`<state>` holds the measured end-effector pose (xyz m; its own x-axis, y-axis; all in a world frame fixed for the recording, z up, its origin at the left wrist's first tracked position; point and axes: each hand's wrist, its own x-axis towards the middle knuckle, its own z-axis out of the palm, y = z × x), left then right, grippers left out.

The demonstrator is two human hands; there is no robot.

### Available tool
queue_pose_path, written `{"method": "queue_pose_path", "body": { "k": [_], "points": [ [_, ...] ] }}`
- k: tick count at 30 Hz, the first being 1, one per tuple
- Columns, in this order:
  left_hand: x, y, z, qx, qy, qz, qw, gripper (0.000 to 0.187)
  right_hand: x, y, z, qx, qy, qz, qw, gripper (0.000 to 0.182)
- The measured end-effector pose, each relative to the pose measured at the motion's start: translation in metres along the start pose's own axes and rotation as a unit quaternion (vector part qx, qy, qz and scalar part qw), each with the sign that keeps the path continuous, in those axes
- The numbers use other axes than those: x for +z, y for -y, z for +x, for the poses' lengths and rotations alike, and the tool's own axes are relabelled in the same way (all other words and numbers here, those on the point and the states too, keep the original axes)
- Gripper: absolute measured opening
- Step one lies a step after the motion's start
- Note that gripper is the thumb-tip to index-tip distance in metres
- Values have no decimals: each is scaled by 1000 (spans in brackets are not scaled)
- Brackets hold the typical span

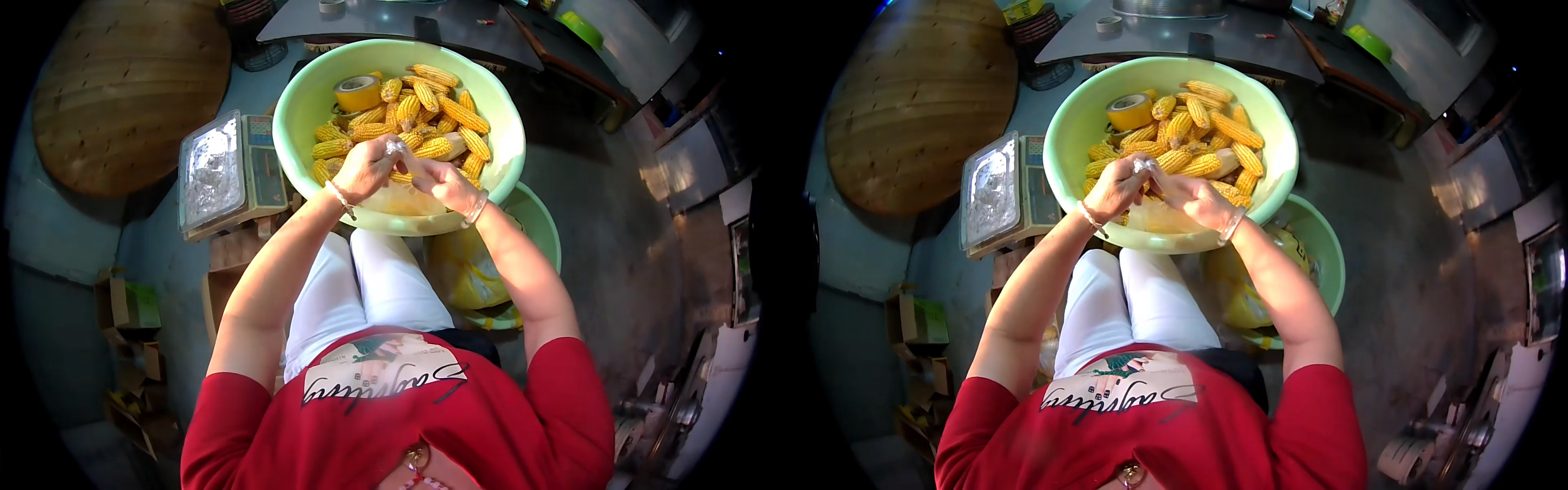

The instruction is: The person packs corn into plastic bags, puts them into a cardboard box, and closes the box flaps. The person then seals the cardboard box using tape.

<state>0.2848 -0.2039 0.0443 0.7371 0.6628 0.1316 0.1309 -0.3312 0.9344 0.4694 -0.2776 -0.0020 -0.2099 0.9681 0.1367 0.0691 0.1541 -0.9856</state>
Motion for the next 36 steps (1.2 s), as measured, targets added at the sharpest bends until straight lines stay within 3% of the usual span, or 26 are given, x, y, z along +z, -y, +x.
{"method": "queue_pose_path", "body": {
  "k": [2, 5, 8, 9, 11, 13, 15, 17, 20, 22, 24, 25, 28, 29, 30, 32, 33, 36],
  "points": [
    [-8, -4, -4, 0, 11, 9, 1000, 19, 1, -8, 6, 33, 10, 132, 991, 26],
    [-18, 4, -12, 36, -20, 61, 997, 20, 8, 4, 6, 75, -38, 277, 957, 27],
    [-31, 3, -17, 139, -93, 397, 903, 16, 4, -11, 14, 34, -110, 376, 920, 26],
    [-32, -9, -19, 120, -80, 419, 896, 15, 7, -1, 15, 58, -165, 370, 913, 23],
    [-31, -33, -19, 85, -53, 463, 881, 12, 1, -5, 20, 89, -154, 280, 943, 19],
    [-28, -31, -10, 139, -16, 401, 905, 10, -5, -8, 29, 108, -120, 136, 977, 12],
    [-22, -31, -3, 182, 4, 340, 923, 11, 4, 15, 29, 114, -9, -15, 993, 10],
    [-16, -37, 2, 160, -6, 287, 944, 12, 7, 19, 32, 119, 89, -164, 975, 8],
    [-15, -45, 4, 118, -5, 251, 961, 19, 9, 23, 34, 8, 170, -323, 931, 16],
    [-15, -48, 1, 104, 12, 224, 969, 24, 21, 47, 27, 87, 93, -165, 978, 26],
    [-16, -42, -5, 107, -48, 145, 982, 40, 12, 29, 29, 150, 22, -59, 987, 33],
    [-23, -20, -3, 100, -26, 31, 994, 59, 7, 24, 26, 94, 42, 17, 995, 38],
    [-17, 16, -10, 86, 14, -76, 993, 68, 11, 26, 25, 99, 37, 115, 988, 39],
    [-12, 16, -15, 72, 72, -113, 988, 70, 10, 30, 25, 107, 51, 118, 986, 33],
    [-8, 14, -20, 56, 48, -17, 997, 66, 10, 27, 26, 101, 69, 114, 986, 31],
    [-4, 23, -18, -21, 130, -215, 968, 60, 7, 20, 26, 89, 103, 105, 985, 28],
    [0, 34, -16, 7, 95, -196, 976, 51, 4, 23, 25, 112, 88, 114, 983, 17],
    [-7, 46, -14, -67, 108, -271, 954, 45, -4, -1, 26, 28, 38, -3, 999, 14]
  ]
}}
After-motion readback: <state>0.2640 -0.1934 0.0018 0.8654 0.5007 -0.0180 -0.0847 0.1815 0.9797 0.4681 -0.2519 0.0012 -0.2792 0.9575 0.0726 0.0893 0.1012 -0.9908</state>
